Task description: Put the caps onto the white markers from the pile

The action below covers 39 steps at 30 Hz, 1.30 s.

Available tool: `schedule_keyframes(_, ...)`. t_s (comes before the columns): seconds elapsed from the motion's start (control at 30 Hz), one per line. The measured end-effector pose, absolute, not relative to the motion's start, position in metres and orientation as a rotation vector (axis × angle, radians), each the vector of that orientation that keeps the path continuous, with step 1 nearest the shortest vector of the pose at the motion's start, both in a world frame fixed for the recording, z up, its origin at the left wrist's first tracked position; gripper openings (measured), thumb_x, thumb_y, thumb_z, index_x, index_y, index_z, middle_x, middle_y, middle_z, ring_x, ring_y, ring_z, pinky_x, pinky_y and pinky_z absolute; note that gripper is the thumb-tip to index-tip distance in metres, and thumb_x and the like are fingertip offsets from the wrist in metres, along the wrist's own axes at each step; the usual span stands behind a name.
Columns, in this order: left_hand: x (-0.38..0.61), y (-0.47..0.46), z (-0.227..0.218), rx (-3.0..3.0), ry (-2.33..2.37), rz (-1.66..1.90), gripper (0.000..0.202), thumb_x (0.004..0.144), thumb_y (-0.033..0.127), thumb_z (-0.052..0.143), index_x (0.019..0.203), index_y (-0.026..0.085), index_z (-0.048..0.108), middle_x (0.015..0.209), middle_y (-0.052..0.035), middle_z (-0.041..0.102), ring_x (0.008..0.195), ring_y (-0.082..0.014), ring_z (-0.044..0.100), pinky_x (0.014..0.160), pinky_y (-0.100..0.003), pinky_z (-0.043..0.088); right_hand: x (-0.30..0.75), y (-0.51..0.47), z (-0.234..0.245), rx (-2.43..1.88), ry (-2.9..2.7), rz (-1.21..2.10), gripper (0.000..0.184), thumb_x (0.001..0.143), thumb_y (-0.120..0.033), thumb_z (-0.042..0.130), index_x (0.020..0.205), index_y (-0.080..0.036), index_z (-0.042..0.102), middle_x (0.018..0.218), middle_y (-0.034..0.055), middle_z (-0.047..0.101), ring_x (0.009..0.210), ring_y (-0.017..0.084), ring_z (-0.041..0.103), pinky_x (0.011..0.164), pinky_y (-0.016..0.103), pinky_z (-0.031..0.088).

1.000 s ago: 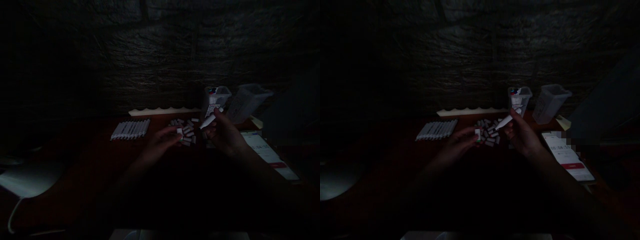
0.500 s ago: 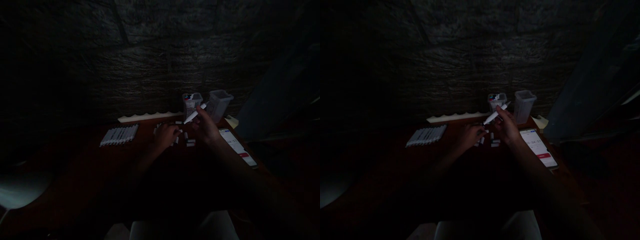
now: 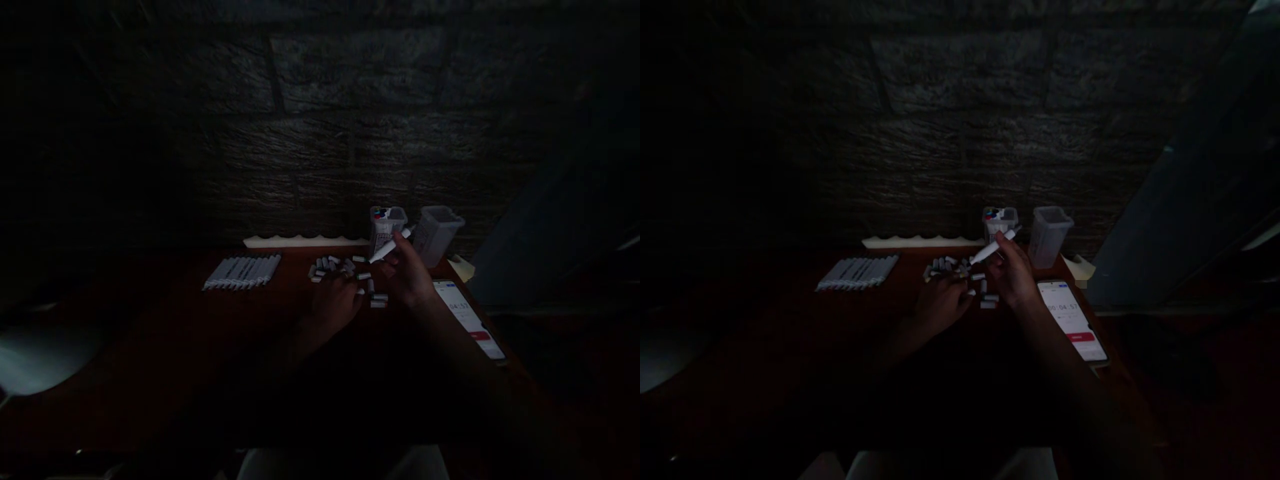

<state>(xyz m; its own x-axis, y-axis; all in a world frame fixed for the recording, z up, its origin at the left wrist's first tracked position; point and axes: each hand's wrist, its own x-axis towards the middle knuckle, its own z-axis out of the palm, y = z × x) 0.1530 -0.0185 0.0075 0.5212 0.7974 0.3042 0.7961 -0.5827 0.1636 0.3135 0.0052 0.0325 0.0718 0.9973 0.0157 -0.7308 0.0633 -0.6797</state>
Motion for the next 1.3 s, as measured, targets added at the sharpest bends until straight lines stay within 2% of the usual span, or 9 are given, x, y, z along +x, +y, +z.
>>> schedule_keyframes(0.17,0.124,-0.024,0.011,2.261,1.09,0.855,0.022,0.091,0.035,0.054,0.096,0.018,0.067,0.096,-0.0048,0.07,0.092,-0.0187,0.065,0.085,-0.03,0.049,0.313,0.003,0.033,-0.531,-0.572,1.471,0.029,0.067,-0.029,0.082,0.073,-0.02,0.055,0.056,-0.0107,0.046,0.045,0.002,0.039,0.044,0.015,0.04)
schedule_keyframes(0.3,0.097,-0.029,0.003,1.792,0.931,1.031,0.026,0.088,0.035,0.059,0.103,0.016,0.065,0.099,-0.0052,0.072,0.09,-0.0169,0.066,0.084,-0.029,0.051,0.303,-0.006,0.035,-0.577,-0.65,1.511,0.022,0.071,-0.029,0.078,0.079,-0.021,0.059,0.061,-0.0088,0.05,0.05,0.004,0.043,0.052,0.016,0.045)
schedule_keyframes(0.4,0.087,-0.032,0.0,1.611,0.886,1.05,0.026,0.087,0.033,0.06,0.106,0.015,0.066,0.102,-0.0062,0.072,0.093,-0.0175,0.066,0.087,-0.03,0.05,0.292,-0.013,0.036,-0.639,-0.741,1.496,0.02,0.073,-0.029,0.076,0.085,-0.022,0.062,0.076,-0.0054,0.06,0.054,0.004,0.045,0.053,0.016,0.045)
schedule_keyframes(0.47,0.084,-0.032,0.001,1.576,0.88,1.062,0.025,0.086,0.033,0.062,0.104,0.015,0.067,0.103,-0.006,0.072,0.094,-0.0179,0.066,0.088,-0.03,0.05,0.288,-0.016,0.035,-0.688,-0.795,1.455,0.019,0.075,-0.03,0.074,0.089,-0.023,0.063,0.08,-0.0042,0.062,0.054,0.004,0.044,0.049,0.015,0.041)
schedule_keyframes(0.6,0.082,-0.031,0.004,1.57,0.854,1.117,0.023,0.085,0.032,0.064,0.101,0.016,0.068,0.102,-0.0053,0.071,0.094,-0.017,0.065,0.087,-0.029,0.05,0.284,-0.019,0.03,-0.772,-0.863,1.372,0.017,0.079,-0.03,0.071,0.093,-0.024,0.063,0.074,-0.0047,0.057,0.053,0.005,0.04,0.043,0.014,0.034)
schedule_keyframes(0.9,0.083,-0.031,-0.001,1.547,0.873,1.18,0.025,0.078,0.029,0.072,0.099,0.016,0.067,0.098,-0.005,0.07,0.092,-0.0173,0.064,0.085,-0.029,0.05,0.281,-0.02,0.025,-0.838,-1.018,1.267,0.016,0.082,-0.035,0.069,0.093,-0.025,0.062,0.062,-0.0065,0.044,0.052,0.006,0.037,0.046,0.017,0.033)
schedule_keyframes(1.07,0.083,-0.03,-0.004,1.572,0.926,1.217,0.027,0.075,0.028,0.075,0.098,0.017,0.068,0.096,-0.0043,0.071,0.09,-0.0172,0.065,0.083,-0.029,0.05,0.285,-0.02,0.019,-0.925,-1.129,1.114,0.018,0.081,-0.036,0.069,0.082,-0.023,0.057,0.058,-0.0071,0.046,0.051,0.007,0.039,0.046,0.019,0.032)
schedule_keyframes(1.3,0.084,-0.031,-0.01,1.714,1.008,1.232,0.023,0.076,0.031,0.074,0.095,0.018,0.071,0.094,-0.0034,0.072,0.088,-0.0175,0.066,0.08,-0.029,0.051,0.285,-0.025,0.02,-1.119,-1.315,0.994,0.025,0.074,-0.038,0.076,0.074,-0.02,0.058,0.06,-0.0055,0.055,0.052,0.008,0.048,0.048,0.021,0.038)
